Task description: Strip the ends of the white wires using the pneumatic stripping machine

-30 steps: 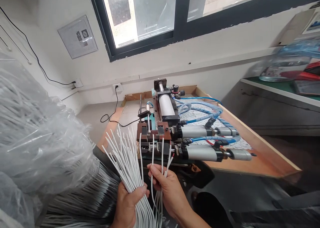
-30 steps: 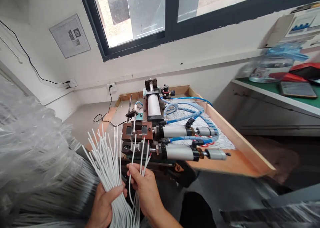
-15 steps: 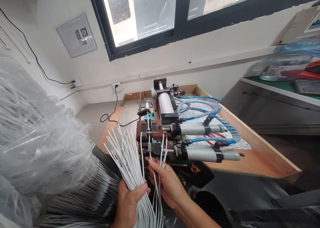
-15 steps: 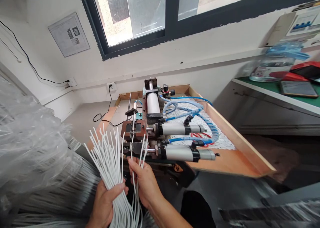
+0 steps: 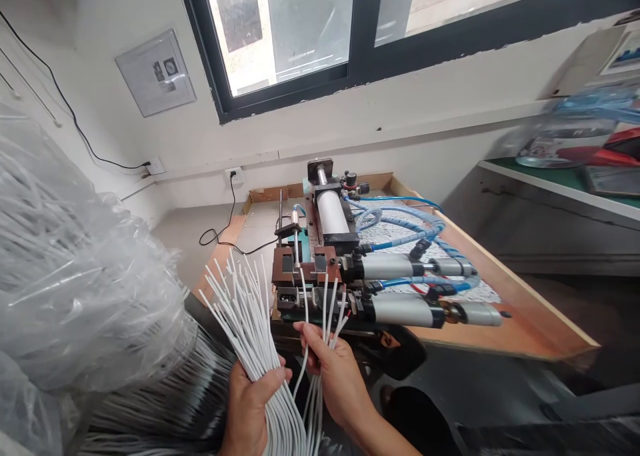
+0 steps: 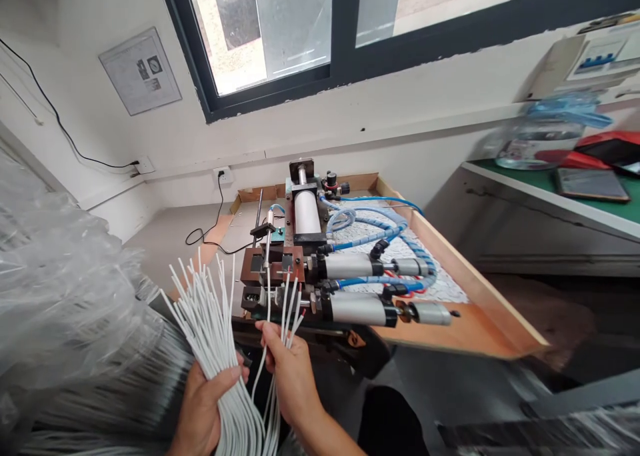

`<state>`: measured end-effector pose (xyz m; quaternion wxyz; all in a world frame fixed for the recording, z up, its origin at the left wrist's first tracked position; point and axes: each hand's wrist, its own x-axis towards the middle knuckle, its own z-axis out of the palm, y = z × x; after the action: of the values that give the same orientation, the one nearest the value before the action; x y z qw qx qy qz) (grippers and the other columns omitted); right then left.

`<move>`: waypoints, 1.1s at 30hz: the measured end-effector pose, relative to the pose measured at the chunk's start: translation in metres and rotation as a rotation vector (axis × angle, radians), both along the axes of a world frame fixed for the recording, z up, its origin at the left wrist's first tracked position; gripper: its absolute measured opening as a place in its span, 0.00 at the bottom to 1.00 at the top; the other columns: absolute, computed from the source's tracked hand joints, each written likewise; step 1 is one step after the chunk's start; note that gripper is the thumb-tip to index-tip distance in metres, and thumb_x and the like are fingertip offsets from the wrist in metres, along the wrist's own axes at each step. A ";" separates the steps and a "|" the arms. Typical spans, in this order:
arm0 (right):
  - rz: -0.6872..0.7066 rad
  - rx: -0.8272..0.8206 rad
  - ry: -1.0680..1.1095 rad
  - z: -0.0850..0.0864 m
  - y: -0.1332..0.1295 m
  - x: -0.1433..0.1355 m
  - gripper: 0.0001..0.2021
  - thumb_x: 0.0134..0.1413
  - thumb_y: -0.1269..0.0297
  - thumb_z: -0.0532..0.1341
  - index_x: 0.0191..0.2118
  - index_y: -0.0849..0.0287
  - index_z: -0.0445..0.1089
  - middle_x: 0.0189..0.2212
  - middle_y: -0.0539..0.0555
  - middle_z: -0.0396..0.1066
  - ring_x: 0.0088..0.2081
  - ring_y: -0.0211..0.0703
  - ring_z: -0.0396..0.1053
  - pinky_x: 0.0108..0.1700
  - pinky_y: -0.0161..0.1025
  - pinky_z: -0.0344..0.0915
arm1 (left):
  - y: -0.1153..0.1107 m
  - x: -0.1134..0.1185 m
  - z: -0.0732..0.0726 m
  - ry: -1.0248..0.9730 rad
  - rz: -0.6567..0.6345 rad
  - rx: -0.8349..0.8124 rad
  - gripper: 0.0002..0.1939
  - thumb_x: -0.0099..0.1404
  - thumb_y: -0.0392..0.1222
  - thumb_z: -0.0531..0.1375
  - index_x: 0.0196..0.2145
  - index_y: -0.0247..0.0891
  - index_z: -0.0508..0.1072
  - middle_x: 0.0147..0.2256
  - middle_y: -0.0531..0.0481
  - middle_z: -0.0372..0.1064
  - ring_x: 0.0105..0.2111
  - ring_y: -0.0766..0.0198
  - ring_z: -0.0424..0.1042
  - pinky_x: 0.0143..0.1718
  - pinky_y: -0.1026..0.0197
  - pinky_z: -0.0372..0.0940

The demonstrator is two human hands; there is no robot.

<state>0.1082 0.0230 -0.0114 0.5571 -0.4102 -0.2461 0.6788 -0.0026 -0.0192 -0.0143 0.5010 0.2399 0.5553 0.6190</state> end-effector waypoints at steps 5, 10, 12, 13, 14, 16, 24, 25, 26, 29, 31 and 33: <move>0.024 -0.038 0.043 0.001 0.004 0.000 0.14 0.34 0.56 0.65 0.25 0.64 0.73 0.15 0.44 0.55 0.16 0.29 0.47 0.19 0.32 0.43 | 0.000 -0.001 0.001 -0.095 0.018 -0.005 0.09 0.38 0.33 0.65 0.22 0.37 0.73 0.18 0.54 0.71 0.21 0.62 0.70 0.27 0.62 0.64; 0.060 -0.063 0.055 0.003 0.006 0.000 0.14 0.34 0.57 0.65 0.23 0.65 0.72 0.14 0.44 0.53 0.16 0.28 0.46 0.19 0.31 0.41 | -0.001 -0.003 -0.001 -0.053 0.015 0.042 0.08 0.39 0.35 0.65 0.22 0.38 0.73 0.19 0.55 0.71 0.21 0.64 0.68 0.26 0.63 0.62; 0.073 -0.063 0.053 0.003 0.007 0.000 0.14 0.34 0.57 0.65 0.23 0.66 0.72 0.14 0.44 0.53 0.16 0.28 0.46 0.19 0.30 0.40 | -0.002 -0.005 -0.003 -0.017 0.003 0.053 0.08 0.39 0.34 0.65 0.22 0.39 0.73 0.19 0.55 0.70 0.21 0.65 0.67 0.25 0.63 0.62; 0.086 -0.064 0.055 0.003 0.007 0.000 0.14 0.35 0.57 0.65 0.24 0.66 0.72 0.14 0.44 0.53 0.16 0.27 0.46 0.19 0.30 0.40 | -0.002 -0.005 -0.003 0.000 -0.006 0.052 0.08 0.39 0.34 0.65 0.22 0.39 0.73 0.19 0.55 0.70 0.21 0.65 0.66 0.25 0.63 0.62; 0.109 -0.067 0.063 0.003 0.008 0.000 0.14 0.36 0.57 0.65 0.24 0.66 0.72 0.14 0.43 0.52 0.16 0.27 0.46 0.19 0.30 0.40 | -0.003 -0.005 -0.004 0.015 -0.014 0.050 0.08 0.38 0.34 0.65 0.22 0.38 0.73 0.19 0.55 0.69 0.20 0.65 0.66 0.25 0.63 0.62; 0.189 -0.080 0.102 0.003 0.008 0.000 0.14 0.38 0.56 0.64 0.26 0.65 0.72 0.14 0.42 0.50 0.16 0.27 0.45 0.19 0.30 0.41 | -0.003 -0.005 -0.002 0.036 -0.043 0.039 0.08 0.37 0.33 0.65 0.21 0.38 0.73 0.17 0.55 0.69 0.19 0.65 0.65 0.25 0.62 0.61; 0.334 0.086 0.114 0.007 -0.003 -0.001 0.14 0.36 0.58 0.65 0.17 0.65 0.67 0.13 0.45 0.55 0.17 0.30 0.48 0.21 0.31 0.44 | -0.003 0.006 0.012 0.018 -0.187 0.079 0.13 0.33 0.30 0.64 0.23 0.36 0.75 0.20 0.51 0.72 0.22 0.61 0.67 0.27 0.60 0.61; 0.285 0.084 0.081 0.006 -0.004 0.000 0.13 0.36 0.58 0.66 0.18 0.65 0.67 0.13 0.45 0.54 0.18 0.30 0.48 0.21 0.31 0.44 | -0.002 0.005 0.011 0.003 -0.174 0.068 0.15 0.33 0.30 0.64 0.25 0.36 0.76 0.21 0.51 0.73 0.23 0.60 0.67 0.28 0.60 0.62; 0.242 0.076 0.054 0.005 -0.005 0.000 0.13 0.37 0.58 0.65 0.19 0.65 0.68 0.13 0.45 0.55 0.18 0.30 0.48 0.21 0.31 0.44 | -0.002 0.004 0.009 -0.015 -0.156 0.055 0.16 0.33 0.30 0.64 0.26 0.37 0.76 0.21 0.52 0.73 0.23 0.60 0.67 0.28 0.60 0.62; 0.153 0.041 0.025 0.001 -0.006 0.002 0.13 0.38 0.57 0.64 0.23 0.65 0.70 0.15 0.46 0.58 0.18 0.30 0.49 0.20 0.30 0.43 | -0.002 0.000 0.003 -0.053 -0.136 0.048 0.13 0.33 0.31 0.64 0.23 0.37 0.75 0.19 0.52 0.71 0.21 0.61 0.66 0.27 0.60 0.61; 0.138 0.030 0.019 -0.001 -0.008 0.003 0.13 0.38 0.57 0.64 0.22 0.65 0.70 0.15 0.46 0.58 0.18 0.29 0.49 0.20 0.30 0.43 | -0.001 -0.003 0.001 -0.051 -0.162 0.068 0.08 0.35 0.33 0.64 0.19 0.36 0.74 0.18 0.52 0.70 0.21 0.62 0.66 0.27 0.61 0.60; 0.148 0.016 0.000 -0.002 -0.011 0.004 0.13 0.37 0.57 0.65 0.20 0.65 0.69 0.14 0.46 0.57 0.18 0.29 0.49 0.21 0.30 0.44 | -0.001 -0.005 0.000 -0.049 -0.166 0.069 0.06 0.35 0.35 0.64 0.18 0.35 0.73 0.17 0.50 0.70 0.20 0.61 0.66 0.27 0.61 0.60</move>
<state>0.1127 0.0118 -0.0136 0.5085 -0.3866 -0.2813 0.7161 -0.0071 -0.0206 -0.0143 0.5556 0.2871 0.4994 0.5996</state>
